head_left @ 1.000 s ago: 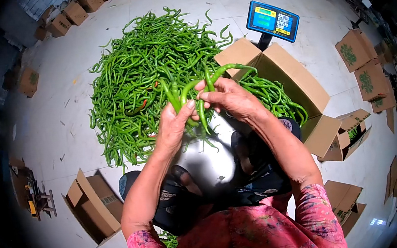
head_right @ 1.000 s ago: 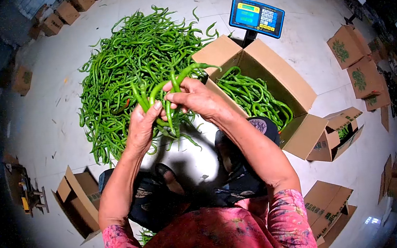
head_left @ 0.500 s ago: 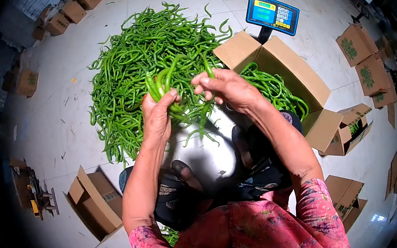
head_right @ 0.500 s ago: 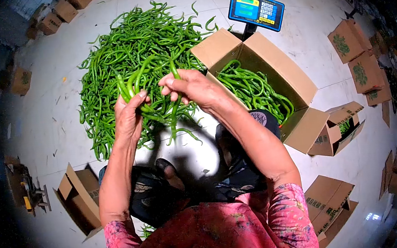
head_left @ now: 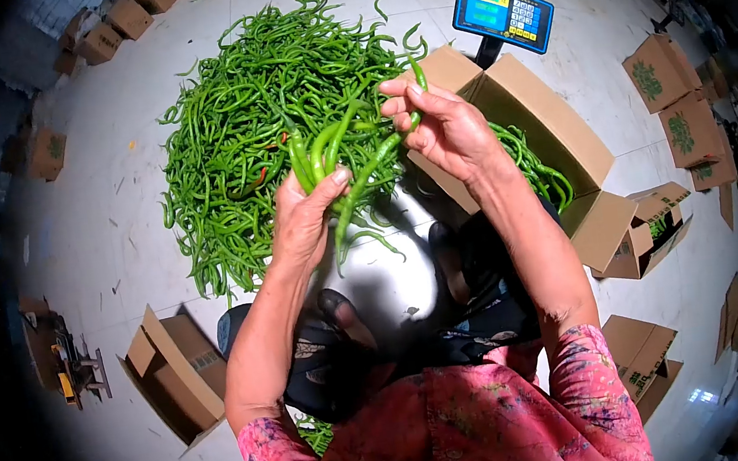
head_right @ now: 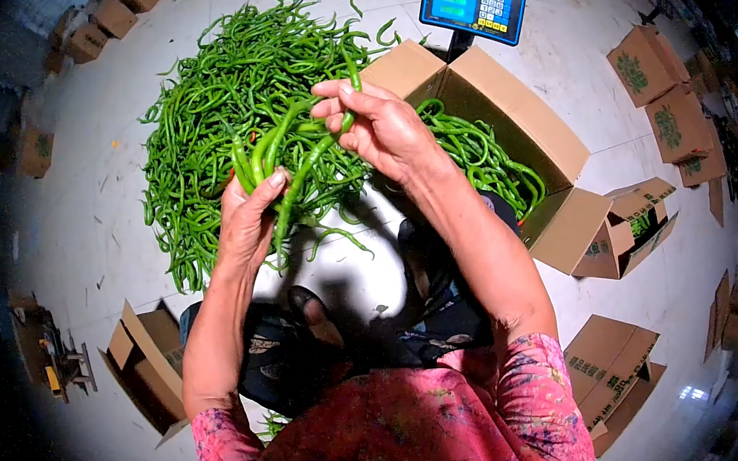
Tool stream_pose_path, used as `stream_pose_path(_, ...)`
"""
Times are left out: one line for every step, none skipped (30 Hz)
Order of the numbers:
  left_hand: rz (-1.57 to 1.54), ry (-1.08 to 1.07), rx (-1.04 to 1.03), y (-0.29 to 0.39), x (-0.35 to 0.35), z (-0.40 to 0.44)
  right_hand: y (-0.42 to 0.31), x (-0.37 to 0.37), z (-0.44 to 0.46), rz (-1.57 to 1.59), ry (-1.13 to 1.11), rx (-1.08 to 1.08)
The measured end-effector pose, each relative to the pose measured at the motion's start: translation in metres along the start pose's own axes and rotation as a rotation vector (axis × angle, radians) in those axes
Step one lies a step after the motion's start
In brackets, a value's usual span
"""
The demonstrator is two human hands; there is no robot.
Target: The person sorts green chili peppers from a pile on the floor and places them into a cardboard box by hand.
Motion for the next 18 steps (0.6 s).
stream_pose_path(-0.002,-0.004,0.02,0.001,-0.002,-0.002,-0.002,0.001,0.0,0.013,-0.006,0.022)
stream_pose_path(-0.004,-0.009,0.04,0.001,-0.004,-0.003,-0.003,0.002,0.0,0.026,-0.011,0.045)
stream_pose_path(-0.026,-0.034,0.044,0.001,-0.004,-0.005,-0.004,0.003,0.0,0.015,-0.006,0.066)
stream_pose_path(-0.031,-0.049,0.062,0.002,-0.006,-0.006,-0.004,0.002,0.0,0.003,0.013,0.078)
stream_pose_path(-0.035,-0.063,0.081,0.005,-0.009,-0.008,-0.004,0.0,0.0,-0.009,0.032,0.089)
stream_pose_path(-0.04,-0.077,0.099,0.006,-0.011,-0.009,-0.003,-0.001,0.0,-0.021,0.051,0.099)
stream_pose_path(0.037,-0.121,0.098,0.005,-0.012,-0.009,-0.002,0.0,0.002,-0.022,0.021,0.101)
stream_pose_path(0.083,-0.128,0.074,0.005,-0.013,-0.01,-0.001,-0.002,0.001,-0.03,0.071,0.095)
stream_pose_path(0.129,-0.135,0.049,0.004,-0.014,-0.011,0.002,-0.008,0.001,-0.038,0.12,0.089)
stream_pose_path(0.175,-0.143,0.023,0.004,-0.016,-0.011,0.005,-0.014,0.0,-0.047,0.168,0.084)
stream_pose_path(0.232,-0.102,0.006,0.005,-0.015,-0.012,0.008,-0.016,0.001,-0.123,0.237,0.077)
stream_pose_path(0.29,-0.075,-0.053,0.006,-0.016,-0.012,0.013,-0.014,0.001,-0.173,0.271,0.028)
stream_pose_path(0.347,-0.048,-0.112,0.008,-0.017,-0.011,0.019,-0.01,0.002,-0.222,0.305,-0.022)
stream_pose_path(0.405,-0.02,-0.171,0.011,-0.019,-0.01,0.024,-0.008,0.003,-0.272,0.338,-0.072)
stream_pose_path(0.473,0.021,-0.208,0.013,-0.022,-0.009,0.026,-0.013,0.002,-0.305,0.299,-0.125)
stream_pose_path(0.608,-0.011,-0.281,0.013,-0.02,-0.008,0.031,-0.016,0.002,-0.304,0.221,-0.128)
stream_pose_path(0.743,-0.045,-0.351,0.01,-0.018,-0.009,0.034,-0.02,0.002,-0.307,0.164,-0.15)
stream_pose_path(0.878,-0.081,-0.422,0.006,-0.016,-0.009,0.036,-0.022,0.003,-0.309,0.108,-0.17)
Point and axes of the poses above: each hand's wrist, its own z-axis towards the middle knuckle, its own x-axis out of the back of the hand, y = z × x, the point moved 2 cm from there along z, towards the middle knuckle, and after that the axes turned 10 degrees about -x, right-handed, at the moved point
